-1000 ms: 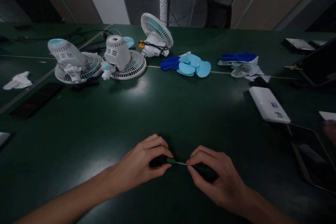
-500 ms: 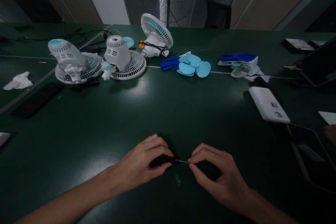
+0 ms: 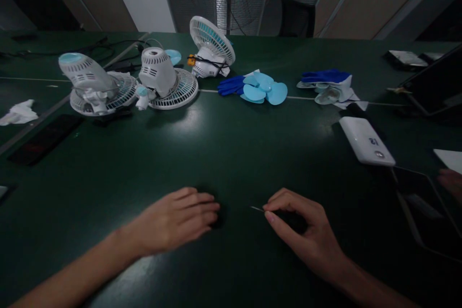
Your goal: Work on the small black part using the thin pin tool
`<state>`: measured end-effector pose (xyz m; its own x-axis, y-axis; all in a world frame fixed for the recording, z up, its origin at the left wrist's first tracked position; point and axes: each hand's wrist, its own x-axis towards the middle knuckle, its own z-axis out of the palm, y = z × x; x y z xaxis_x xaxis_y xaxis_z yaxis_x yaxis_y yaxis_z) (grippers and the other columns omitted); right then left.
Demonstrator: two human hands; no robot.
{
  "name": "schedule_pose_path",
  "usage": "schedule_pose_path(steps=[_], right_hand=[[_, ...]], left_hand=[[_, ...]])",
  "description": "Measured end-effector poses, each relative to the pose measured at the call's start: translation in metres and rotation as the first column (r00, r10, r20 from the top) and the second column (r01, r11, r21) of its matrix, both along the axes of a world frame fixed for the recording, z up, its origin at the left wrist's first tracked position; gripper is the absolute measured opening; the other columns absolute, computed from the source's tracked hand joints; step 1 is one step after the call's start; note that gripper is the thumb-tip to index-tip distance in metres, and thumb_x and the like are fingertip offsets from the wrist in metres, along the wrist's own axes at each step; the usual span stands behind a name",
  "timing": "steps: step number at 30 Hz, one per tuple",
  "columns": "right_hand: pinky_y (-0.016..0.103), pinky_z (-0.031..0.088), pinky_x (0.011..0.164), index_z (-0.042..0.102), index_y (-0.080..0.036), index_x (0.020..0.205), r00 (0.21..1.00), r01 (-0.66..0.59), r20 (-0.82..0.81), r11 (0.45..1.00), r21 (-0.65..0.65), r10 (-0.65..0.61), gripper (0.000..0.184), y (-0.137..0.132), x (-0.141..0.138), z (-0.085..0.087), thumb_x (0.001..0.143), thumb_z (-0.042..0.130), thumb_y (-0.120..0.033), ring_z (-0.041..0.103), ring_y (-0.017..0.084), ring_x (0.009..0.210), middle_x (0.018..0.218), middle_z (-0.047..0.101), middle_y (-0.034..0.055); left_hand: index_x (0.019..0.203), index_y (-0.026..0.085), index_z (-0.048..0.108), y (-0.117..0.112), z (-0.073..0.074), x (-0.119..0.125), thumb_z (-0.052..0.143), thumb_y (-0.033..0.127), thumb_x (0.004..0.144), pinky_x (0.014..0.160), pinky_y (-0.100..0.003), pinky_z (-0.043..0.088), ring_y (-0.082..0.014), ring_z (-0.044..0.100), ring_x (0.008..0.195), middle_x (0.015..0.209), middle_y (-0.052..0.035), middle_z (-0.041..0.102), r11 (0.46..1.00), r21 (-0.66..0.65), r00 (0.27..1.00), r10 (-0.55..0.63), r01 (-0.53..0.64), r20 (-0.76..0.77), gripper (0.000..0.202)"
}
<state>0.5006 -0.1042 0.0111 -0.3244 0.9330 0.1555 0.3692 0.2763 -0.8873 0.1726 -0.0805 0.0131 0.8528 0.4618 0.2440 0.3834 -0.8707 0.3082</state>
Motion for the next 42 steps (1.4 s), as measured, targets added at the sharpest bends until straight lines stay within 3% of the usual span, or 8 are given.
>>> schedule_pose_path(steps=[3,6,11,21,27,33,39,42], right_hand=[[0.03,0.052,0.065,0.07,-0.021,0.093,1.0,-0.009,0.008,1.0,-0.02,0.009,0.006,0.0,0.0,0.001,0.097,0.065,-0.023,0.069,0.018,0.075,0.086,0.071,0.0029],[0.031,0.053,0.066,0.071,-0.022,0.093,1.0,-0.006,0.023,1.0,-0.018,0.006,0.007,0.0,-0.001,0.002,0.097,0.065,-0.023,0.069,0.018,0.075,0.086,0.071,0.003],[0.032,0.053,0.067,0.071,-0.022,0.092,1.0,0.008,0.03,1.0,-0.031,-0.007,0.008,0.0,-0.002,0.003,0.097,0.065,-0.025,0.069,0.018,0.076,0.086,0.072,0.003],[0.031,0.054,0.066,0.071,-0.022,0.094,0.999,-0.004,0.042,1.0,-0.026,0.005,0.008,0.001,-0.001,0.001,0.097,0.065,-0.025,0.07,0.019,0.076,0.088,0.072,0.0033],[0.031,0.054,0.067,0.071,-0.022,0.094,0.999,-0.004,0.042,1.0,-0.01,0.005,0.007,0.0,-0.003,0.003,0.096,0.065,-0.025,0.07,0.018,0.075,0.086,0.072,0.0027],[0.031,0.052,0.068,0.07,-0.023,0.096,0.999,-0.019,0.029,0.999,-0.038,0.021,0.005,0.0,-0.001,0.0,0.097,0.065,-0.024,0.069,0.017,0.078,0.089,0.071,0.0015],[0.031,0.052,0.068,0.07,-0.023,0.097,0.999,-0.024,0.038,0.998,-0.052,0.026,0.005,0.001,0.0,0.001,0.098,0.065,-0.024,0.069,0.017,0.079,0.09,0.071,0.0014],[0.03,0.052,0.068,0.07,-0.023,0.097,0.999,-0.024,0.038,0.998,-0.051,0.025,0.005,0.001,-0.001,0.002,0.098,0.065,-0.024,0.069,0.017,0.078,0.089,0.071,0.0011]], left_hand=[[0.132,0.027,0.064,0.028,-0.001,-0.066,0.058,0.03,0.1,0.104,-0.037,0.052,-0.0222,0.066,0.122,0.132,-0.0062,0.07,0.923,-0.055,0.924,0.379,-0.382,-0.058,0.032],[0.131,0.023,0.064,0.044,0.001,-0.131,0.06,0.045,0.097,0.107,-0.041,0.051,-0.0254,0.065,0.12,0.132,-0.0087,0.069,0.682,-0.04,0.683,0.725,-0.73,-0.091,0.041],[0.132,0.024,0.061,0.044,0.004,-0.186,0.057,0.051,0.097,0.109,-0.04,0.048,-0.022,0.062,0.121,0.134,-0.0043,0.065,0.539,-0.015,0.537,0.835,-0.842,-0.12,0.045],[0.134,0.02,0.06,0.047,0.004,-0.201,0.046,0.044,0.101,0.104,-0.038,0.049,-0.0237,0.063,0.117,0.133,-0.0075,0.065,0.433,0.03,0.427,0.897,-0.901,-0.114,0.043],[0.13,0.019,0.063,0.052,-0.002,-0.208,0.044,0.048,0.102,0.105,-0.039,0.049,-0.0253,0.06,0.12,0.134,-0.0069,0.061,0.509,0.11,0.492,0.858,-0.854,-0.149,0.045],[0.12,0.018,0.068,0.054,-0.003,-0.212,0.048,0.051,0.1,0.106,-0.039,0.049,-0.0242,0.063,0.116,0.129,-0.0058,0.064,0.494,0.104,0.479,0.867,-0.863,-0.139,0.044],[0.129,0.016,0.064,0.05,0.001,-0.206,0.055,0.051,0.096,0.094,-0.035,0.054,-0.0243,0.069,0.105,0.12,-0.0065,0.071,0.267,-0.022,0.268,0.961,-0.964,-0.075,0.049],[0.129,0.018,0.064,0.048,0.003,-0.201,0.059,0.053,0.095,0.096,-0.035,0.054,-0.0239,0.068,0.11,0.121,-0.0044,0.072,0.222,-0.138,0.225,0.974,-0.965,-0.01,0.05]])
